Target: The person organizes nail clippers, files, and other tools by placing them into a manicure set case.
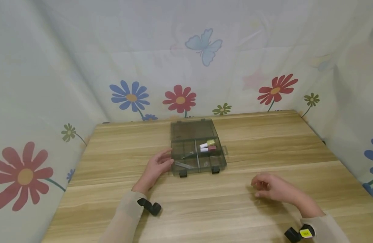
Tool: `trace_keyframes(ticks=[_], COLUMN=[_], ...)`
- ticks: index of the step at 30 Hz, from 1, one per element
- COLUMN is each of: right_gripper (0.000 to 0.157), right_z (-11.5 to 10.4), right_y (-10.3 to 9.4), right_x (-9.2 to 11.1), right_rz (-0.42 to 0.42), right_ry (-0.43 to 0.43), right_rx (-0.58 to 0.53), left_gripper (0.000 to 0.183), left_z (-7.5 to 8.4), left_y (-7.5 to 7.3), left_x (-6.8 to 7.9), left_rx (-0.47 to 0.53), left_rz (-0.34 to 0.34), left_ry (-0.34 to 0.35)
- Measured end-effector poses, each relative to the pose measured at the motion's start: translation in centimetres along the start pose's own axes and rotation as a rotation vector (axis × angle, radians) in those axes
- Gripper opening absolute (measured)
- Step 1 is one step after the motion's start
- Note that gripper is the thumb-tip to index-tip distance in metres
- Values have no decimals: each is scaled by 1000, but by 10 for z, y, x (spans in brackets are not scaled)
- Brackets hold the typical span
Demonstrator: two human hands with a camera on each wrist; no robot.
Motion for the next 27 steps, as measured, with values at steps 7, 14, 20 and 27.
trace_keyframes(ticks=[7,14,20,27], right_gripper=[24,20,19,16], right_z=[0,-2,1,1], right_y=[3,6,10,15], right_x=[5,10,16,18], right_rz=[-50,-84,-90,-61], right_ry=[23,67,94,36], right_rx=[-61,-52,-46,-38], left_gripper=[55,55,56,55], left_z=[1,0,1,-1], left_y=[0,1,0,0], left_x=[1,1,1,0], left_rx=[-11,-9,-11,-13], left_rz=[12,17,9,11], left_ry=[6,4,13,12])
Point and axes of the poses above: each hand's wrist, its own x-axis away from the middle knuckle, its own y-axis out of the palm, z = x × y, the point moved 3 cm from there along -x, towards the middle knuckle, and after that the axes turned 3 degrees about z, right-handed, at the moved point
